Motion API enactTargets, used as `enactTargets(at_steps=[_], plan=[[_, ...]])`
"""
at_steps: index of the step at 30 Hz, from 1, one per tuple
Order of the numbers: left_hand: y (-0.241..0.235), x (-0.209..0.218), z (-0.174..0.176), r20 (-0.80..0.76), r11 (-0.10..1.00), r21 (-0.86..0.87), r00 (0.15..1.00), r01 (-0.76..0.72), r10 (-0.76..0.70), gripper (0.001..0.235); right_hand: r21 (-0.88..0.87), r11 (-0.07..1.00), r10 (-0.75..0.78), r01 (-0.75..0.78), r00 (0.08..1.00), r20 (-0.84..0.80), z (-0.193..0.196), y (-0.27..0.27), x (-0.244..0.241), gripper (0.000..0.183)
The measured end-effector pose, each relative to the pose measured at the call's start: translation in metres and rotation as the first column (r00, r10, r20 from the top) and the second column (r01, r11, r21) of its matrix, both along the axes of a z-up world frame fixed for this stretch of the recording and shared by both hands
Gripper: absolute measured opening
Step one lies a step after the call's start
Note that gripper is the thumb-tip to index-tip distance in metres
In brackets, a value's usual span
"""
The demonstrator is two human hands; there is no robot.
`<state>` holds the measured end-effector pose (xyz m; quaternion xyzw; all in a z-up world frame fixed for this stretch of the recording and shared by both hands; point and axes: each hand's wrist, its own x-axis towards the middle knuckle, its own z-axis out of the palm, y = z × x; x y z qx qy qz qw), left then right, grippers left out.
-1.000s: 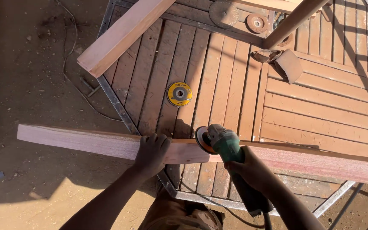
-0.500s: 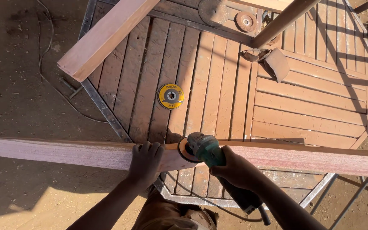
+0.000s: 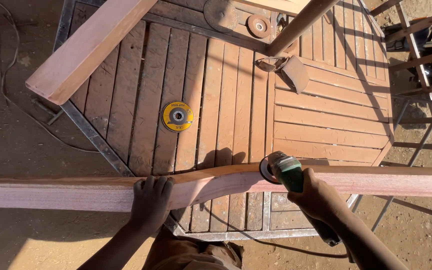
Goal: Sanding the edges of a curved wooden board using an angle grinder
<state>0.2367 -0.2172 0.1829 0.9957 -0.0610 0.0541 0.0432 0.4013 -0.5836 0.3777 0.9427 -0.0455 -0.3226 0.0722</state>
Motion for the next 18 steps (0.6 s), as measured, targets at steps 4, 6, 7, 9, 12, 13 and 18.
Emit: enactTargets(at_steps=[4, 6, 7, 9, 12, 13, 18], plan=[[0.002, 0.002, -0.002, -0.018, 1.000, 0.012, 1.000, 0.010, -0.009, 0.080, -0.143, 0.987, -0.065, 0.067, 0.998, 0.022, 0.037, -0.023, 0.017, 0.052], [0.003, 0.003, -0.002, -0.010, 1.000, 0.011, 1.000, 0.014, -0.014, 0.082, -0.264, 0.956, -0.121, 0.129, 0.992, 0.046, 0.051, -0.039, 0.026, 0.065], [0.004, 0.005, -0.003, -0.002, 1.000, 0.009, 1.000, 0.022, -0.022, 0.082, -0.265, 0.954, -0.128, 0.138, 0.990, 0.054, 0.058, -0.048, 0.031, 0.065], [0.004, 0.006, -0.003, -0.017, 1.000, 0.015, 1.000, 0.010, -0.010, 0.081, -0.287, 0.936, -0.177, 0.202, 0.978, 0.111, 0.074, -0.067, 0.038, 0.063], [0.002, 0.014, 0.001, -0.051, 0.995, 0.097, 0.999, 0.009, -0.004, 0.079, -0.285, 0.920, -0.218, 0.268, 0.956, 0.195, 0.081, -0.110, 0.044, 0.069], [-0.006, 0.022, 0.003, -0.045, 0.995, 0.098, 0.999, 0.003, 0.002, 0.079, -0.283, 0.922, -0.212, 0.264, 0.956, 0.200, 0.081, -0.122, 0.042, 0.069], [-0.078, 0.078, 0.004, -0.174, 0.989, 0.017, 0.974, 0.150, -0.145, 0.078, -0.121, 0.939, -0.296, 0.323, 0.934, 0.199, 0.107, -0.108, 0.033, 0.086]])
